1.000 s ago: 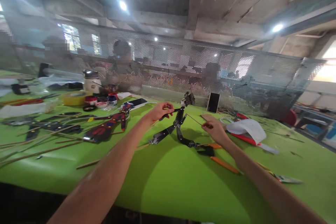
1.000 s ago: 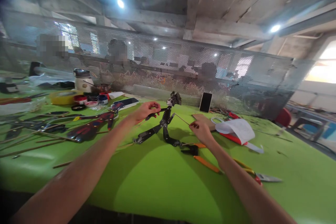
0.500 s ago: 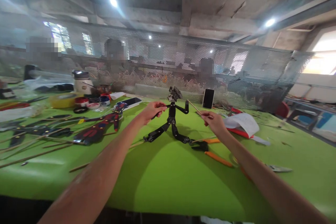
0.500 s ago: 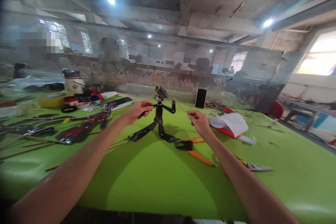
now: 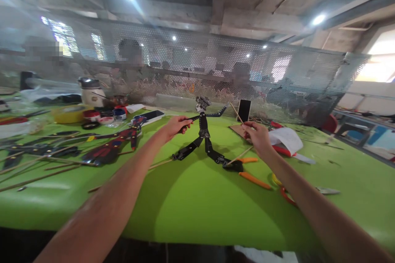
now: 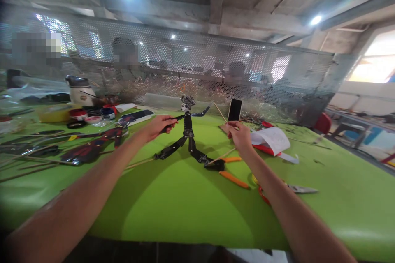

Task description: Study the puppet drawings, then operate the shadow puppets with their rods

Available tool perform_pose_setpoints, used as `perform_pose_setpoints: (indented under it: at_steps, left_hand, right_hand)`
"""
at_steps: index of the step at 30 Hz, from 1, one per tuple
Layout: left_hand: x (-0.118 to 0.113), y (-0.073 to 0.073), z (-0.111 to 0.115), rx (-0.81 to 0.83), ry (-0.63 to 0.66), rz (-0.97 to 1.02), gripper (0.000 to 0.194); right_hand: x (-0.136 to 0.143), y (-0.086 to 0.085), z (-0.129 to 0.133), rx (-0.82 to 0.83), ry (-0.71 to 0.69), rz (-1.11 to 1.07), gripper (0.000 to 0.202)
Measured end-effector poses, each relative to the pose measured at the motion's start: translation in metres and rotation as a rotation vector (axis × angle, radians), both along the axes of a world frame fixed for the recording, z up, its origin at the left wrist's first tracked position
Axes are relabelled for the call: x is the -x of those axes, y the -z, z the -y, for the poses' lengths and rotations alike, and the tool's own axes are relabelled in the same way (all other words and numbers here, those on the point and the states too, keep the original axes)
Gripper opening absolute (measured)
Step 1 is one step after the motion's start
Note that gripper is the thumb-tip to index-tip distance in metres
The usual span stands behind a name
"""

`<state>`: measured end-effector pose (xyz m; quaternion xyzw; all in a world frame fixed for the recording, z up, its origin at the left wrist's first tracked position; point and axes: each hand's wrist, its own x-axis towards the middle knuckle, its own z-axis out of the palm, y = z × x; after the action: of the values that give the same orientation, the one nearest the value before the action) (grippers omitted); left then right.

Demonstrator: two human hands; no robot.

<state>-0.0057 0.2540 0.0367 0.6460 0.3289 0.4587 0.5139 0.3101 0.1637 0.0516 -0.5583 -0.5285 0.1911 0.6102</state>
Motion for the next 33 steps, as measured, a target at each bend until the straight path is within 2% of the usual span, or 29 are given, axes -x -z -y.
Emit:
perform_pose_setpoints:
  at_steps: [5,12,17,23,33]
  left_hand:
    - [0.006,0.003,-0.007,0.033,-0.041,0.107,0.025]
    - [0.021,0.014,-0.015,0.043,-0.105,0.066,0.035]
    - [0.021,0.005,-0.011,0.044,-0.104,0.153,0.038]
    - [0.022,-0.006,-0.006,0.024,-0.181,0.253,0.036]
    - [0.022,-0.01,-0.008,0.011,-0.184,0.389,0.03]
  right_hand:
    - [0.0,-0.002,0.001,-0.024,0.035,0.017,0.038]
    - [0.0,-0.003,0.004,-0.019,0.043,0.051,0.032]
    - [-0.002,-0.004,0.004,-0.012,0.018,-0.029,0.027]
    - [0.0,-0.008,0.005,-0.008,0.062,-0.072,0.021]
    - [-0.003,-0.003,0.003,0.03,0.065,-0.047,0.029]
